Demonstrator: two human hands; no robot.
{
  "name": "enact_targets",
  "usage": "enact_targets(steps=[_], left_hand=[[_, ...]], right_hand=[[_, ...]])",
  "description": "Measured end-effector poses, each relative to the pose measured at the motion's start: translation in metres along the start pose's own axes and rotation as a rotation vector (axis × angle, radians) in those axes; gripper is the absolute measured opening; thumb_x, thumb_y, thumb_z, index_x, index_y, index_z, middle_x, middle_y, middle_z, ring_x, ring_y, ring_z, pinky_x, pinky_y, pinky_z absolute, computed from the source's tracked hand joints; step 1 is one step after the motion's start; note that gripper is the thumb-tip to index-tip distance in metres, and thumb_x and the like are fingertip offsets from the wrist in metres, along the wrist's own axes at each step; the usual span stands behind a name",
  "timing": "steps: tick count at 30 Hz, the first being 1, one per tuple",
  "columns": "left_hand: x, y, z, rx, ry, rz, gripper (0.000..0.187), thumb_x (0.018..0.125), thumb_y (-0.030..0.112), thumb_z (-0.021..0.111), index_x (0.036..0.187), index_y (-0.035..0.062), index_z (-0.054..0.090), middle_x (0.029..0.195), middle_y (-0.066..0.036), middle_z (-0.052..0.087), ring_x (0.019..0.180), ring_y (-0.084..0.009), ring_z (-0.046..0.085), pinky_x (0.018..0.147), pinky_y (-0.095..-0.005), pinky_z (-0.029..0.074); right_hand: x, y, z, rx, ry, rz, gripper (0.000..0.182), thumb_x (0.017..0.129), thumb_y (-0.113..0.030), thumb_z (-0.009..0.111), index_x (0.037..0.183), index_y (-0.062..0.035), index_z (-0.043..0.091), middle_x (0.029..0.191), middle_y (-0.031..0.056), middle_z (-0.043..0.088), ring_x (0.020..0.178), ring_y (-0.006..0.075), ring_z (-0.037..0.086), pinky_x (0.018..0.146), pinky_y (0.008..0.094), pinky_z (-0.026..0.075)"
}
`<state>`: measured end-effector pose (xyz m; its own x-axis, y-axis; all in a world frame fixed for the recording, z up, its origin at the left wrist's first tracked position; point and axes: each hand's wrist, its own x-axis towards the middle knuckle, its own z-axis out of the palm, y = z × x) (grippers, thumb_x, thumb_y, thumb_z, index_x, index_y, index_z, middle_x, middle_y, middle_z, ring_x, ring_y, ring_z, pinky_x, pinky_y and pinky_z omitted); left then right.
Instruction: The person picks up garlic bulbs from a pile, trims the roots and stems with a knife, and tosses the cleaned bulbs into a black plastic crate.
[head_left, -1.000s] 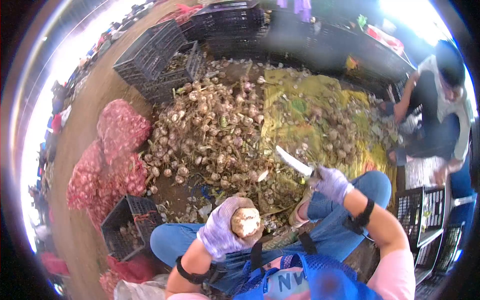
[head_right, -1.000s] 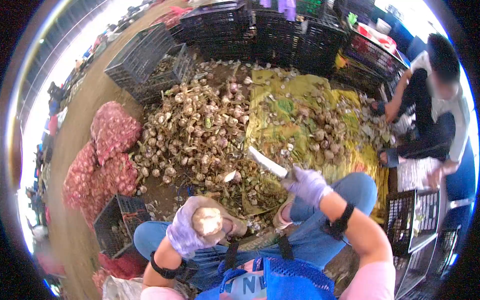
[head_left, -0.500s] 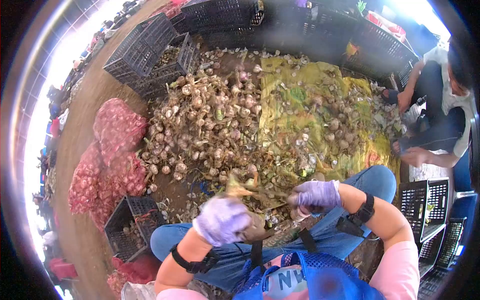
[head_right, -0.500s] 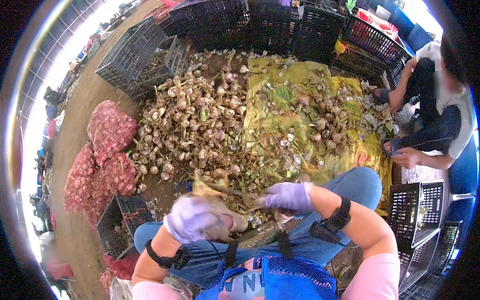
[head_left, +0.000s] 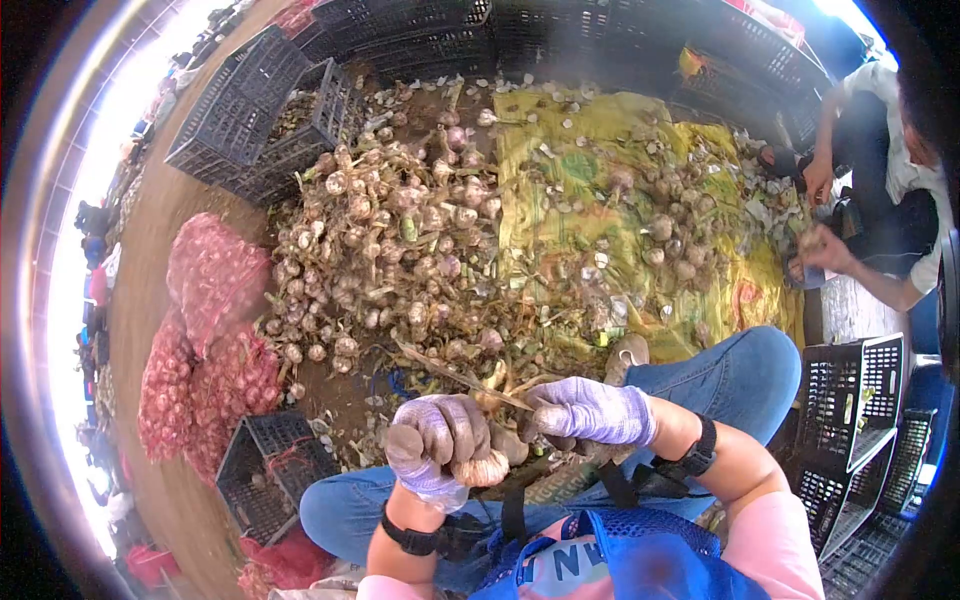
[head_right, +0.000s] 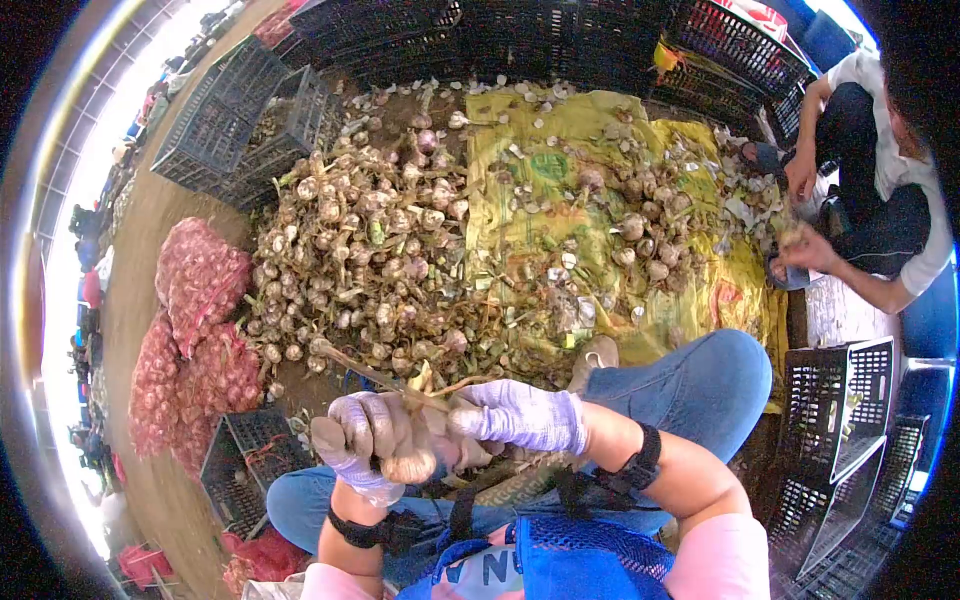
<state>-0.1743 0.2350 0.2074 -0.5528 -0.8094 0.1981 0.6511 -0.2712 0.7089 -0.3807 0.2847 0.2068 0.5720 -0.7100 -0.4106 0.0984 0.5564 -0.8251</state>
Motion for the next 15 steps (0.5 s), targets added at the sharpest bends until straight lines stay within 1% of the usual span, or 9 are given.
enact_targets(steps=[1,5,7,9,10,12,13,14,15], left_hand=[[0.001,-0.003,0.0,-0.135,-0.02,0.01,0.06,0.088,0.046,0.044,0.04,0.0102,0.034,0.038,-0.005,0.038,0.03,-0.0177,0.033,0.035,-0.0315,0.031],[0.0,0.013,-0.002,-0.345,0.03,0.153,0.05,0.093,0.043,0.038,0.053,0.0144,0.036,0.047,0.0,0.034,0.043,-0.0137,0.036,0.044,-0.0262,0.031],[0.001,0.017,-0.03,-0.171,0.335,0.227,0.037,0.093,0.04,0.043,0.065,0.0153,0.043,0.057,0.002,0.036,0.056,-0.0125,0.042,0.051,-0.0212,0.032],[-0.004,0.012,-0.071,-0.188,0.538,0.097,0.034,0.089,0.04,0.05,0.07,0.0124,0.048,0.061,-0.002,0.045,0.06,-0.0146,0.049,0.051,-0.0234,0.038],[0.002,0.008,-0.089,-0.379,0.431,-0.052,0.033,0.087,0.04,0.053,0.074,0.0105,0.05,0.065,-0.004,0.051,0.064,-0.0163,0.053,0.052,-0.0253,0.042],[0.031,-0.023,-0.086,0.098,0.776,-0.217,0.039,0.083,0.045,0.056,0.094,0.007,0.055,0.087,-0.01,0.058,0.079,-0.0256,0.06,0.062,-0.0369,0.054],[0.051,-0.034,-0.047,-0.015,0.646,-0.138,0.044,0.082,0.044,0.059,0.103,0.0056,0.054,0.099,-0.011,0.057,0.093,-0.0267,0.058,0.065,-0.0377,0.054],[0.07,-0.031,-0.023,0.084,0.467,-0.364,0.048,0.083,0.04,0.059,0.116,0.0058,0.05,0.112,-0.01,0.054,0.104,-0.0258,0.054,0.071,-0.0393,0.054],[0.071,-0.036,0.001,0.083,0.364,-0.302,0.05,0.083,0.032,0.062,0.124,0.009,0.046,0.115,-0.009,0.054,0.105,-0.0246,0.053,0.076,-0.04,0.053]], right_hand=[[-0.001,-0.001,0.0,0.03,-0.037,0.046,0.059,0.079,-0.062,0.054,0.1,-0.0071,0.059,0.071,-0.0007,0.053,0.057,0.0069,0.049,0.047,0.0211,0.041],[0.004,0.076,-0.002,-0.136,-0.107,0.312,0.058,0.082,-0.062,0.05,0.094,-0.0058,0.061,0.069,0.0001,0.054,0.06,0.0109,0.049,0.054,0.0262,0.042],[0.006,0.09,-0.005,-0.198,-0.063,0.382,0.058,0.082,-0.061,0.05,0.092,-0.0047,0.061,0.069,0.0011,0.054,0.062,0.0124,0.049,0.057,0.028,0.043],[0.012,0.095,0.001,-0.003,0.079,0.506,0.058,0.082,-0.06,0.051,0.092,-0.0036,0.062,0.069,0.0031,0.056,0.066,0.0145,0.05,0.062,0.031,0.043],[0.013,0.094,-0.002,0.034,0.192,0.456,0.054,0.084,-0.058,0.05,0.089,-0.0053,0.062,0.066,0.0028,0.056,0.06,0.0138,0.051,0.057,0.0291,0.044],[0.019,0.096,-0.012,0.314,0.291,0.587,0.049,0.087,-0.054,0.048,0.085,-0.007,0.061,0.063,0.002,0.056,0.053,0.0139,0.052,0.05,0.0271,0.044],[0.023,0.103,-0.015,0.322,0.29,0.592,0.049,0.087,-0.054,0.048,0.085,-0.007,0.061,0.063,0.002,0.056,0.053,0.0139,0.052,0.05,0.0271,0.044],[0.03,0.112,-0.02,0.454,0.371,0.527,0.046,0.088,-0.052,0.047,0.084,-0.008,0.061,0.062,0.0019,0.057,0.051,0.0138,0.052,0.048,0.0264,0.044],[0.031,0.12,-0.02,0.588,0.45,0.473,0.043,0.089,-0.05,0.047,0.084,-0.009,0.061,0.062,0.0018,0.057,0.048,0.0138,0.052,0.046,0.0257,0.044]])
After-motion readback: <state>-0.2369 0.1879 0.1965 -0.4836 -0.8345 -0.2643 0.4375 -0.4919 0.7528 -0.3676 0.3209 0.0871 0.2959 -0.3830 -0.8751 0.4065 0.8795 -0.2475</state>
